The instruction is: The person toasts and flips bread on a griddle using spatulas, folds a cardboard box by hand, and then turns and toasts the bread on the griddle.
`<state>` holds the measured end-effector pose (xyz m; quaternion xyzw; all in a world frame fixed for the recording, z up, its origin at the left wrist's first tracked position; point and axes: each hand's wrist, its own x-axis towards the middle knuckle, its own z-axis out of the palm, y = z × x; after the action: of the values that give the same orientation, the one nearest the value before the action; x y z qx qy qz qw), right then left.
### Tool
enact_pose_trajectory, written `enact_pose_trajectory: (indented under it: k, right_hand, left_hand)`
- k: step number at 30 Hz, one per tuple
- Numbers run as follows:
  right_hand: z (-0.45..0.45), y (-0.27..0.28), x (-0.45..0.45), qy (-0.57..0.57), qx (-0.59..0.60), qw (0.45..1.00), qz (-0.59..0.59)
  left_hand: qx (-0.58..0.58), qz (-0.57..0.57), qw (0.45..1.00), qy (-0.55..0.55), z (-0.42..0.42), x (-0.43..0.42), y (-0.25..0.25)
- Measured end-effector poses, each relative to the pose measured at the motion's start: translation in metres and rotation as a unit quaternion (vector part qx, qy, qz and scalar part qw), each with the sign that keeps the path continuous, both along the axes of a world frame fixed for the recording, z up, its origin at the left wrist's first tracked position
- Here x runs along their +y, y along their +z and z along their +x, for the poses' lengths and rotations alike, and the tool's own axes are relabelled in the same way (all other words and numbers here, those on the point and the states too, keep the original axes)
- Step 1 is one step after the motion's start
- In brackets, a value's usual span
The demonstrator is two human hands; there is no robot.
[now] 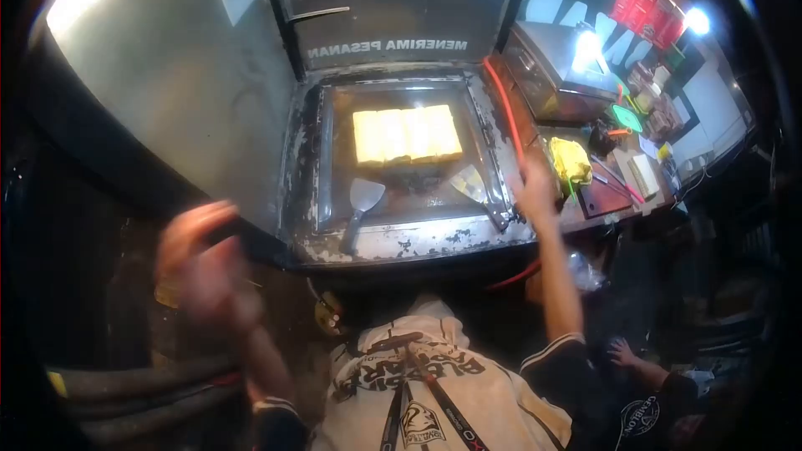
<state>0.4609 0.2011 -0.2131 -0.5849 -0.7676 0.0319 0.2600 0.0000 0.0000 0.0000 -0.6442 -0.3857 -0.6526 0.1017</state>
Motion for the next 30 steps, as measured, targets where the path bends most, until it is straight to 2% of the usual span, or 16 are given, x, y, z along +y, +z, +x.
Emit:
enact_pose_trajectory:
  k: [1, 2, 3, 4, 6, 8, 10, 11, 14, 17, 18, 22, 23, 25, 29, 30]
  right_hand:
    - [-0.001, 0.001, 0.006, 0.004, 0.0, 1.0, 0.003]
    - [-0.007, -0.019, -0.016, -0.05, -0.007, 0.998, -0.032]
    - [-0.011, -0.023, -0.022, -0.103, -0.029, 0.992, -0.062]
    - [-0.008, -0.031, -0.024, -0.108, -0.043, 0.991, -0.06]
    - [-0.015, -0.05, -0.038, -0.103, -0.047, 0.992, -0.06]
    - [-0.011, -0.06, -0.035, -0.102, -0.032, 0.991, -0.077]
    - [-0.012, -0.067, -0.034, -0.09, -0.032, 0.994, -0.057]
    - [-0.013, -0.069, -0.035, -0.097, -0.003, 0.99, -0.097]
    - [-0.031, -0.053, -0.034, -0.107, 0.078, 0.962, -0.238]
    - [-0.05, -0.048, -0.045, -0.129, 0.389, 0.848, -0.336]
    - [-0.058, -0.045, -0.05, -0.12, 0.446, 0.815, -0.35]
    - [-0.091, -0.017, -0.068, -0.043, 0.489, 0.779, -0.39]
    - [-0.098, -0.02, -0.069, -0.028, 0.479, 0.796, -0.37]
    - [-0.114, -0.027, -0.07, 0.002, 0.455, 0.827, -0.331]
    - [-0.131, -0.033, -0.071, 0.037, 0.396, 0.851, -0.342]
    - [-0.136, -0.036, -0.071, 0.065, 0.369, 0.879, -0.294]
  left_hand:
    - [-0.07, -0.164, 0.98, 0.086, 0.034, 0.017, -0.031]
    - [-0.093, -0.289, 0.951, 0.059, 0.047, 0.035, -0.069]
    - [-0.119, -0.345, 0.93, 0.041, 0.053, 0.06, -0.122]
    - [-0.06, -0.364, 0.927, 0.063, 0.061, 0.076, -0.176]
    - [0.057, -0.439, 0.89, 0.112, 0.066, 0.079, -0.235]
    - [0.146, -0.522, 0.826, 0.157, 0.077, 0.081, -0.267]
    - [0.189, -0.511, 0.823, 0.16, 0.078, 0.084, -0.287]
    - [0.211, -0.506, 0.821, 0.161, 0.076, 0.086, -0.295]
    - [0.2, -0.538, 0.803, 0.159, 0.066, 0.089, -0.302]
    - [0.134, -0.62, 0.761, 0.138, 0.063, 0.081, -0.26]
    - [0.121, -0.601, 0.783, 0.11, 0.06, 0.074, -0.25]
    - [0.041, -0.503, 0.863, -0.015, 0.055, 0.044, -0.241]
    - [0.014, -0.473, 0.879, -0.05, 0.055, 0.038, -0.241]
    - [-0.043, -0.504, 0.857, -0.1, 0.067, 0.024, -0.207]
    - [-0.007, -0.56, 0.821, -0.108, 0.079, 0.009, -0.178]
    - [0.003, -0.548, 0.831, -0.1, 0.081, 0.009, -0.177]
